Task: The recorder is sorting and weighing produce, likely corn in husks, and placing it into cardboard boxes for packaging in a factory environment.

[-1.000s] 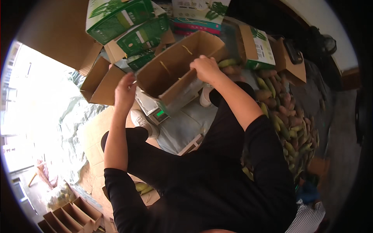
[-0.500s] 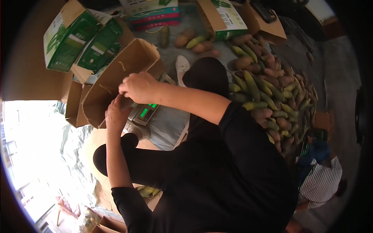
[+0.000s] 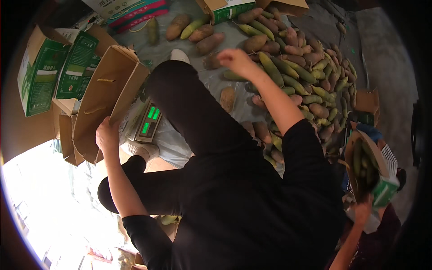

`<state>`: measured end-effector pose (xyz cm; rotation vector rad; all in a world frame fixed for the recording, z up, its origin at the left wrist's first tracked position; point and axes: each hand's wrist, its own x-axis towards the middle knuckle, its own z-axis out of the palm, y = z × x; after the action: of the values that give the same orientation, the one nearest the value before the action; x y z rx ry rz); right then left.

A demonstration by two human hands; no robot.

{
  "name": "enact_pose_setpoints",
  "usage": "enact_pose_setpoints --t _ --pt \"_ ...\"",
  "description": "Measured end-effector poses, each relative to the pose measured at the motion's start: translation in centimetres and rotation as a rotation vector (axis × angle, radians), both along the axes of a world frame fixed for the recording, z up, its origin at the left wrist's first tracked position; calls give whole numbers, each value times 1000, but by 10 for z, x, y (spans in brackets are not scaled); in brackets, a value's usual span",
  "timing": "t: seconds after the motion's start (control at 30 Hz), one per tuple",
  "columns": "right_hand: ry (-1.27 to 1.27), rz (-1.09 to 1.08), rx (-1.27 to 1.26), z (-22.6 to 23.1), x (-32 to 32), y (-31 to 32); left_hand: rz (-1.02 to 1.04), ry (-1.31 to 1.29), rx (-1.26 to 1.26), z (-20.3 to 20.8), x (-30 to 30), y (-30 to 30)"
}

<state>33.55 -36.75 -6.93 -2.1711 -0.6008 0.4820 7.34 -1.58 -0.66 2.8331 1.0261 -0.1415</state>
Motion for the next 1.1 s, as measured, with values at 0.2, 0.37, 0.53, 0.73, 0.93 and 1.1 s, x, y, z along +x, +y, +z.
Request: enact_pose_setpoints --t 0.2,0.37,0.53,0.73,0.93,1.1 --pt "-83 177 -376 -148 -50 -60 15 49 -52 -2 0 -8" --pt "268 7 -515 -193 -101 -71 25 -17 -58 -8 -17 1" --pt "437 -422 -464 -211 -115 -68 69 -9 -52 -9 -16 -3" --pt "570 -682 -396 -221 -103 -58 134 34 -25 -7 -15 -5" --pt "645 -745 -250 -254 -107 -58 187 47 -33 -10 -10 -6" --pt "768 -757 -231 -253 -106 -41 193 12 -34 -2 -18 -6"
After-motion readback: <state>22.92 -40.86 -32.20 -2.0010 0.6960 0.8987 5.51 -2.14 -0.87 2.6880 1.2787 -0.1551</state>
